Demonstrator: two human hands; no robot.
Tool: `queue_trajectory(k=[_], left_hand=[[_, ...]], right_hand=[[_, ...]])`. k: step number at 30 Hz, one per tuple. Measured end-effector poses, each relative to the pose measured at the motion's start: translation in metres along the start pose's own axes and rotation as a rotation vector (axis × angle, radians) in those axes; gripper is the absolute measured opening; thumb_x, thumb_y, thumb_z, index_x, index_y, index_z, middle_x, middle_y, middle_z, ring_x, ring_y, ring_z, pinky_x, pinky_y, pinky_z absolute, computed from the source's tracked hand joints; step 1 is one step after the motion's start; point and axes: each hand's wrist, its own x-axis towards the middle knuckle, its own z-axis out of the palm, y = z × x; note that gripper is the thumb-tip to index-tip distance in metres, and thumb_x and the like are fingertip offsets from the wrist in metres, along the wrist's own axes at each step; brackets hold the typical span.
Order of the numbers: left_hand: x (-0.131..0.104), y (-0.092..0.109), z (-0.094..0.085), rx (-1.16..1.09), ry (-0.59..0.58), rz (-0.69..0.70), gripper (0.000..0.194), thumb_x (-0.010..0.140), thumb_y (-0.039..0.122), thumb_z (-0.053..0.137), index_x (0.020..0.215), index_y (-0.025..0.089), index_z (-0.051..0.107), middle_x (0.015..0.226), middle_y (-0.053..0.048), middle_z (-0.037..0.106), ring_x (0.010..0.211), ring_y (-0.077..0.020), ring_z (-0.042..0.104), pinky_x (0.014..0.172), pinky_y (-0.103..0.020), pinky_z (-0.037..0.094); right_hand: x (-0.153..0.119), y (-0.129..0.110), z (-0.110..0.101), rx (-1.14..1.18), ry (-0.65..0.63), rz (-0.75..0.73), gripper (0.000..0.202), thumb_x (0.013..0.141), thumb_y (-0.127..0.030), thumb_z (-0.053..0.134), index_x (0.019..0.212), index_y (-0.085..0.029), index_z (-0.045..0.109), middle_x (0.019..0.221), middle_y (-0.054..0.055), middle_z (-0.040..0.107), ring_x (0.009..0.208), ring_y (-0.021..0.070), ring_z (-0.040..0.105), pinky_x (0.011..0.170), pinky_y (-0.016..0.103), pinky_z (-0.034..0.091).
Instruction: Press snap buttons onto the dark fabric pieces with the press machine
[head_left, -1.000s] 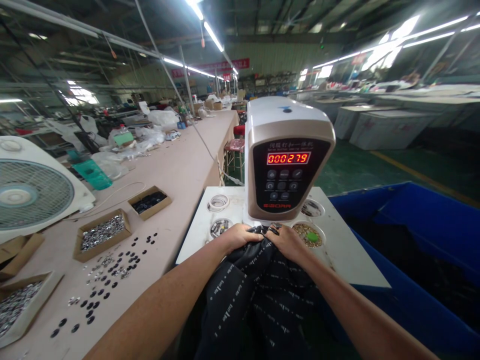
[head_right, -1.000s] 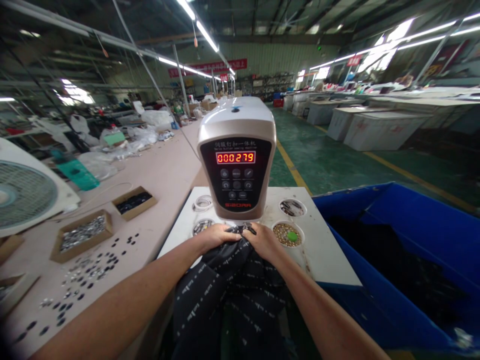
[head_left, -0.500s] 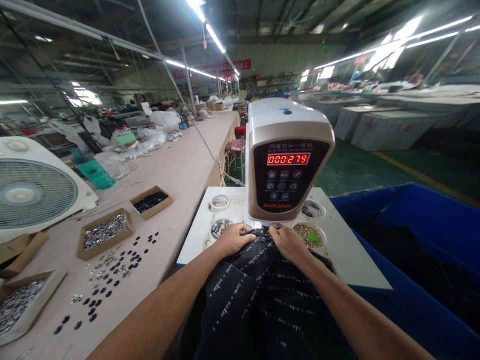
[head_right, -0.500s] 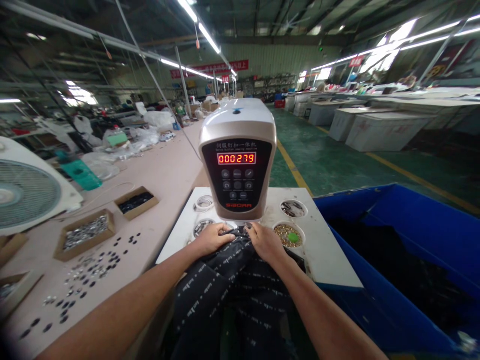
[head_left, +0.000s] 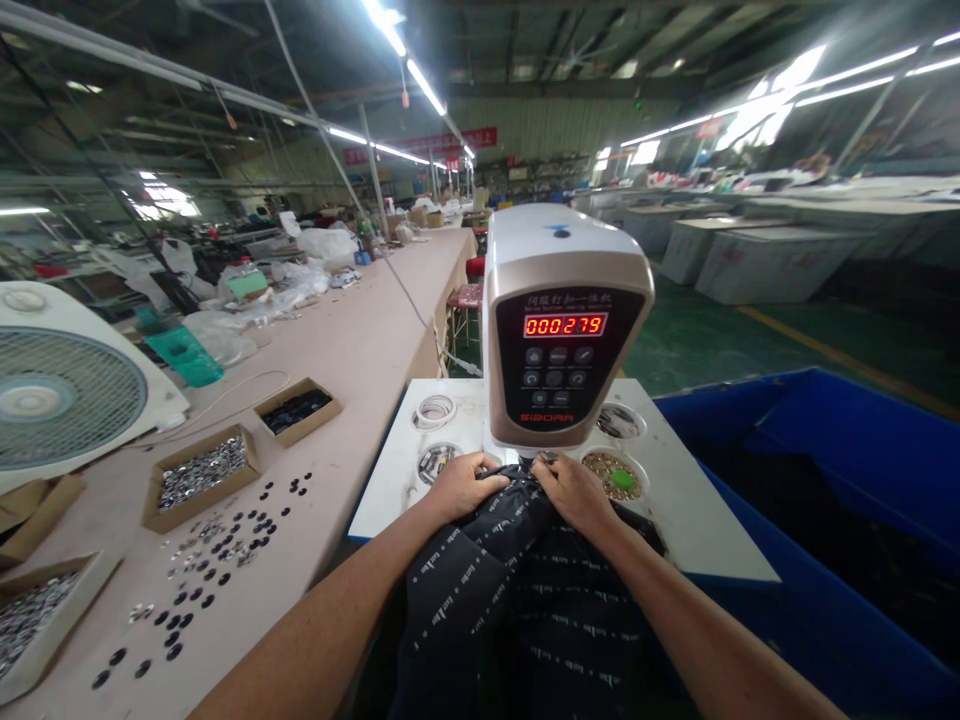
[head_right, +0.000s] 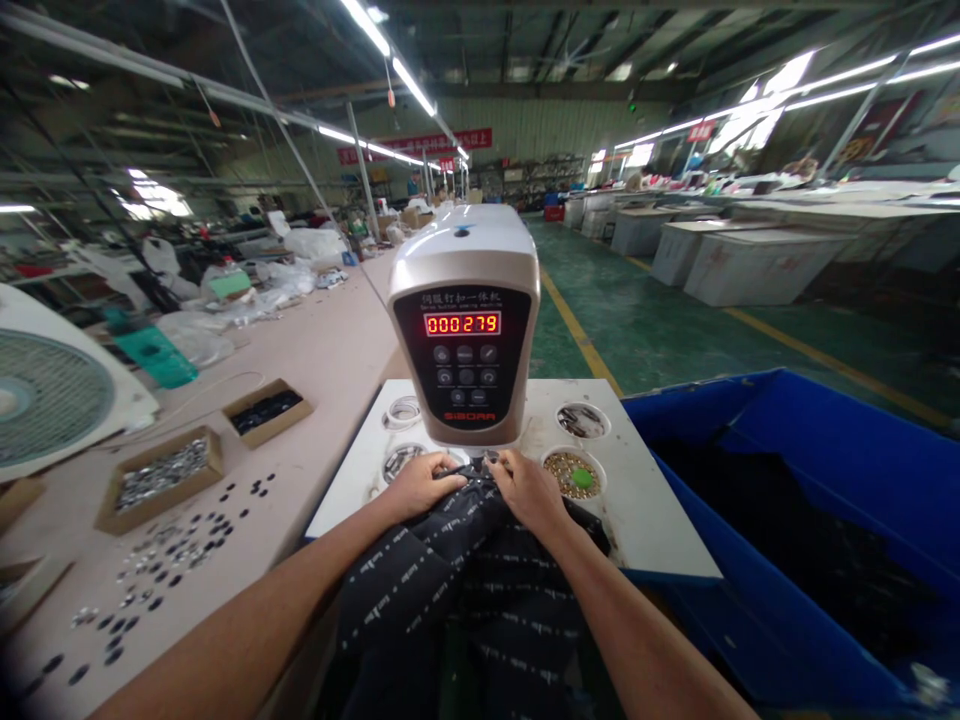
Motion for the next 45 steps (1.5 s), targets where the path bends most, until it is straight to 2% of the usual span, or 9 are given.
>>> queue_trajectory(k=[4,12,30,36,45], left_hand=[[-0.001,0.002,0.0,0.003,0.004,-0.007,0.024,0.077,0.042,0.068,0.087,0.02,0.069,0.083,0.0,0.071,0.08,-0.0181,0.062,0.073,-0.028,0.042],[0.001,-0.001,0.001,0.016,0.019,-0.003,0.024,0.077,0.042,0.069,0.086,0.02,0.07,0.085,0.0,0.072,0.081,-0.0181,0.062,0.074,-0.029,0.042],[-0.001,-0.001,0.001,0.013,0.015,-0.014,0.026,0.078,0.044,0.068,0.087,0.019,0.071,0.084,0.0,0.072,0.08,-0.018,0.062,0.073,-0.028,0.043],[-0.001,-0.001,0.003,0.007,0.021,-0.018,0.026,0.078,0.043,0.068,0.087,0.018,0.071,0.082,-0.001,0.072,0.079,-0.018,0.063,0.072,-0.028,0.043],[-0.017,0.008,0.004,0.0,0.099,-0.02,0.028,0.079,0.044,0.069,0.089,0.019,0.07,0.081,0.0,0.07,0.078,-0.018,0.062,0.073,-0.029,0.042]], right_hand=[[0.001,0.0,-0.001,0.018,0.0,-0.007,0.03,0.1,-0.037,0.046,0.086,-0.021,0.068,0.084,0.006,0.076,0.081,0.0212,0.069,0.067,0.028,0.037],[0.0,0.002,0.0,0.024,-0.003,-0.01,0.032,0.1,-0.038,0.045,0.083,-0.021,0.065,0.084,0.006,0.075,0.08,0.0209,0.068,0.067,0.028,0.035],[0.0,0.001,-0.002,0.05,-0.017,0.014,0.029,0.1,-0.038,0.044,0.09,-0.021,0.065,0.086,0.007,0.077,0.084,0.0227,0.07,0.068,0.028,0.036],[-0.001,-0.001,-0.004,0.078,-0.008,0.02,0.028,0.1,-0.036,0.044,0.086,-0.021,0.063,0.084,0.006,0.076,0.081,0.0209,0.069,0.068,0.028,0.036],[-0.009,-0.011,-0.011,0.19,0.063,0.013,0.03,0.099,-0.04,0.043,0.077,-0.024,0.055,0.074,0.003,0.07,0.072,0.0207,0.065,0.066,0.028,0.037]])
